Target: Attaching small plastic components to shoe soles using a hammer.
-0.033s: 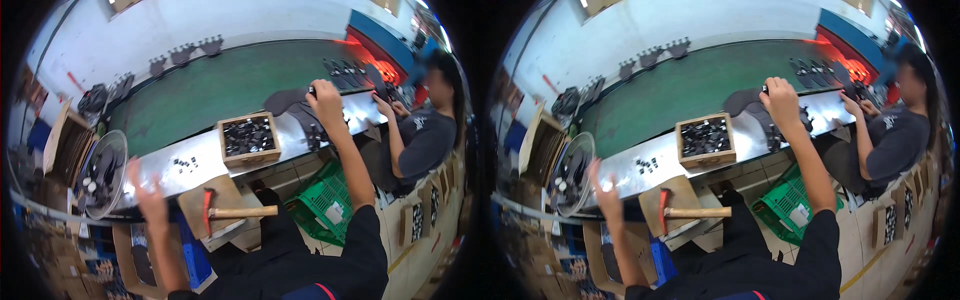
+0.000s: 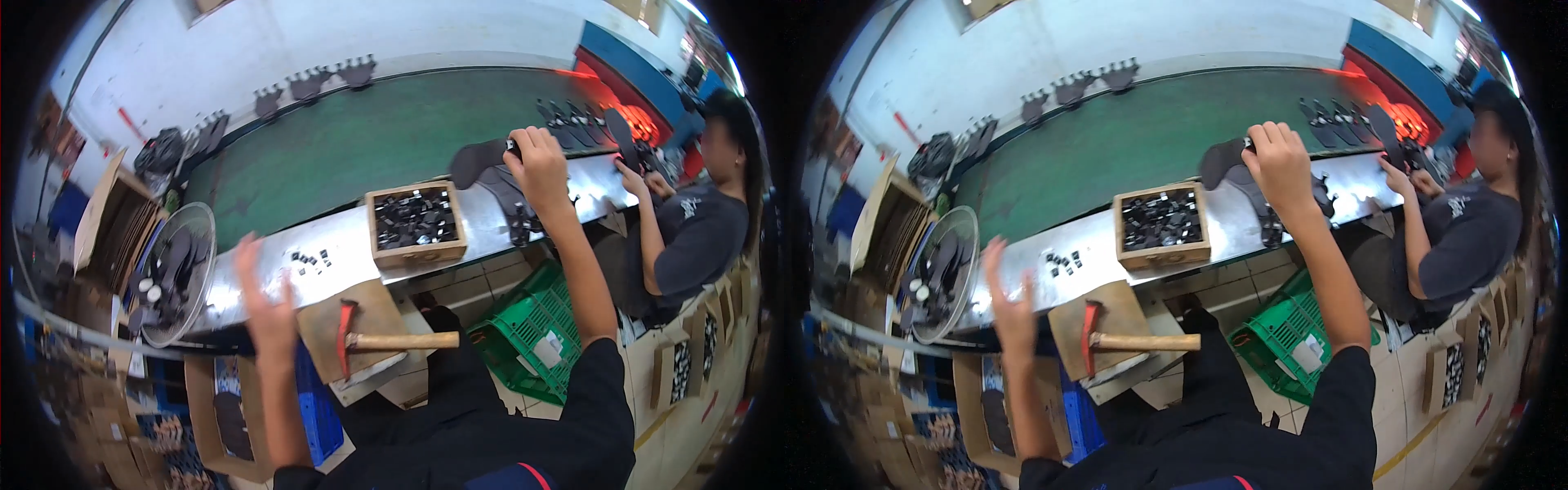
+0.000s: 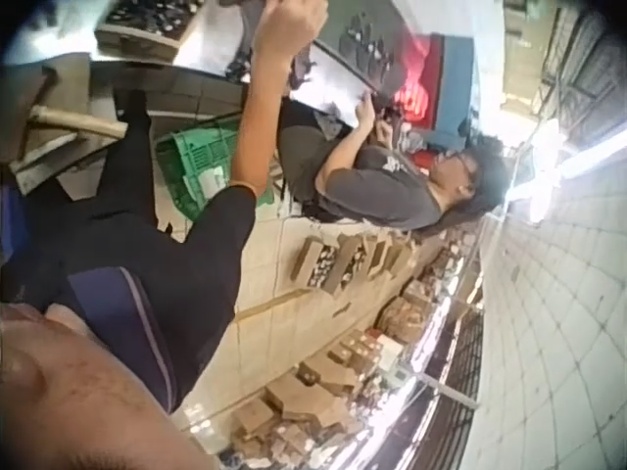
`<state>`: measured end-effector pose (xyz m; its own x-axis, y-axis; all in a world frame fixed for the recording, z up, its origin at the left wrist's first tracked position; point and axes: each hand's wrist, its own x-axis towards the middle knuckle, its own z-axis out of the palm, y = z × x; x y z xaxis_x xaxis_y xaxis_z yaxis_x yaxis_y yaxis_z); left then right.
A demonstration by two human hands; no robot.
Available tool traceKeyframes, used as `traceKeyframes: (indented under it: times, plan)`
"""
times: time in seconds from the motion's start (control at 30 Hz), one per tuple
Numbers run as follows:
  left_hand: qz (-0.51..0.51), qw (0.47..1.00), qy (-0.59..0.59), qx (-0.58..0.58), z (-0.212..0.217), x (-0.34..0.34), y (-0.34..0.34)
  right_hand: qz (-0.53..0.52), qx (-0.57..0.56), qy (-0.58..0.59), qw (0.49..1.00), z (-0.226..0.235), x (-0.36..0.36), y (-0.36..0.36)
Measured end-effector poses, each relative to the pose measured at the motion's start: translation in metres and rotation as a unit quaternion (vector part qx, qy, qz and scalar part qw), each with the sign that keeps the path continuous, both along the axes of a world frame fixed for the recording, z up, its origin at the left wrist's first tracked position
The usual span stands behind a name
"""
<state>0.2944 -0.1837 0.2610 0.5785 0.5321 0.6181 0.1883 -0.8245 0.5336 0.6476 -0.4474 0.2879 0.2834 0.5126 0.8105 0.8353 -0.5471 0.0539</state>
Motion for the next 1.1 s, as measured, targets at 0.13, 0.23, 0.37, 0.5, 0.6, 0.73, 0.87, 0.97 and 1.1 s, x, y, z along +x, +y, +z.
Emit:
traceKeyframes:
  times: [0.13,0.23,0.37,0.5,0.6,0.73,0.87,0.97,1.1]
  plan:
    - [-0.100,0.992,-0.007,0.076,0.047,0.029,-0.075,0.191,-0.107,-0.236,0.947,0.067,-0.124,0.030]
    - [-0.245,0.961,-0.077,-0.100,0.064,0.008,-0.098,0.432,-0.026,-0.222,0.874,0.074,-0.203,0.037]
    - [-0.222,0.878,-0.136,-0.402,0.047,-0.045,-0.112,0.431,0.085,0.124,0.890,0.024,-0.239,0.044]
    - [-0.180,0.925,-0.006,-0.334,-0.048,-0.050,-0.101,0.371,-0.013,0.402,0.837,-0.081,-0.256,0.062]
    - [-0.133,0.919,0.012,-0.372,-0.088,-0.050,-0.102,0.266,-0.056,0.320,0.908,-0.121,-0.264,0.054]
    - [-0.145,0.878,-0.017,-0.457,-0.089,-0.068,-0.099,0.097,-0.192,0.456,0.863,-0.092,-0.271,0.024]
    - [-0.114,0.814,-0.169,-0.545,-0.055,-0.079,-0.083,0.034,-0.200,0.493,0.846,-0.105,-0.231,-0.030]
    - [-0.104,0.828,-0.109,-0.540,-0.070,-0.063,-0.047,0.026,-0.083,0.570,0.817,-0.135,-0.214,-0.083]
    - [0.197,0.975,0.099,0.031,-0.077,-0.013,-0.053,0.067,0.056,0.620,0.780,-0.190,-0.218,-0.156]
